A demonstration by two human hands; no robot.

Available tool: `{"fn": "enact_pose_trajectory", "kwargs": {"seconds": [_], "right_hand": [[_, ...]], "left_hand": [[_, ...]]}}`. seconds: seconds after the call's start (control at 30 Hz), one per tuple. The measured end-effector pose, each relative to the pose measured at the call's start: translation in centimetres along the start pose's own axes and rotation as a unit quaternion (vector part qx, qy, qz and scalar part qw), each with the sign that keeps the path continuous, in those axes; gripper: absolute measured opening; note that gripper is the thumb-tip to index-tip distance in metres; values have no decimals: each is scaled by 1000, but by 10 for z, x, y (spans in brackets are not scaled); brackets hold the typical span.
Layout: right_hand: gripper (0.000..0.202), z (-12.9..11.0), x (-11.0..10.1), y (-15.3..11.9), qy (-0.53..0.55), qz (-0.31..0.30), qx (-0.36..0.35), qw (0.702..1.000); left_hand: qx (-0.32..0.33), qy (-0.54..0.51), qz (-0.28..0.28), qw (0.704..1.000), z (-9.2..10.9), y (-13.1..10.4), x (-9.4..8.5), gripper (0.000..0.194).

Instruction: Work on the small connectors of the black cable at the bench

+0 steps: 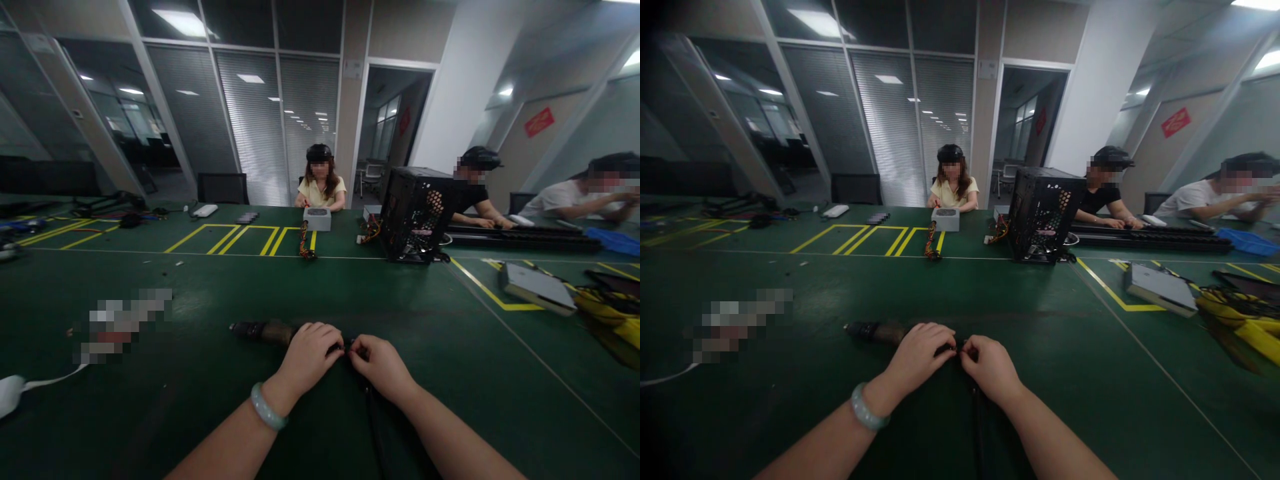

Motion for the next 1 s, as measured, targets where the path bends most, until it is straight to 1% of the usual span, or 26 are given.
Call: {"fn": "enact_pose_trajectory", "kwargs": {"seconds": [0.1, 0.2, 0.33, 0.5, 0.67, 0.83, 1.0], "right_hand": [[9, 0, 0, 0, -3, 2, 1, 1000], [9, 0, 1, 0, 1, 1, 2, 1000], [10, 2, 2, 0, 11, 0, 0, 1000], [9, 3, 3, 1, 3, 12, -5, 1000], [9, 6, 6, 2, 4, 12, -6, 1000], [9, 6, 6, 2, 3, 11, -9, 1000], [9, 4, 4, 2, 5, 5, -8, 1000]], "left_hand": [[3, 0, 0, 1000, 0, 0, 2, 8], [-10, -4, 3, 1000, -2, 0, 1, 11], [-18, -5, 2, 1000, -3, 0, 1, 9], [-14, 2, 2, 1000, -3, 1, 2, 9], [-15, 1, 2, 1000, -2, 0, 1, 14], [-15, -8, 5, 1000, 0, 0, -2, 9], [-3, -14, 2, 1000, 3, 0, -5, 11]]}}
Point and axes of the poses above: each hand's wrist, its own y-axis towards the middle knuckle, its own x-axis out of the palm, z = x × y, the point moved 8 cm from there along y, towards the middle knuckle, and after that the axes turned 6 degrees about x, right-handed, at the moved point
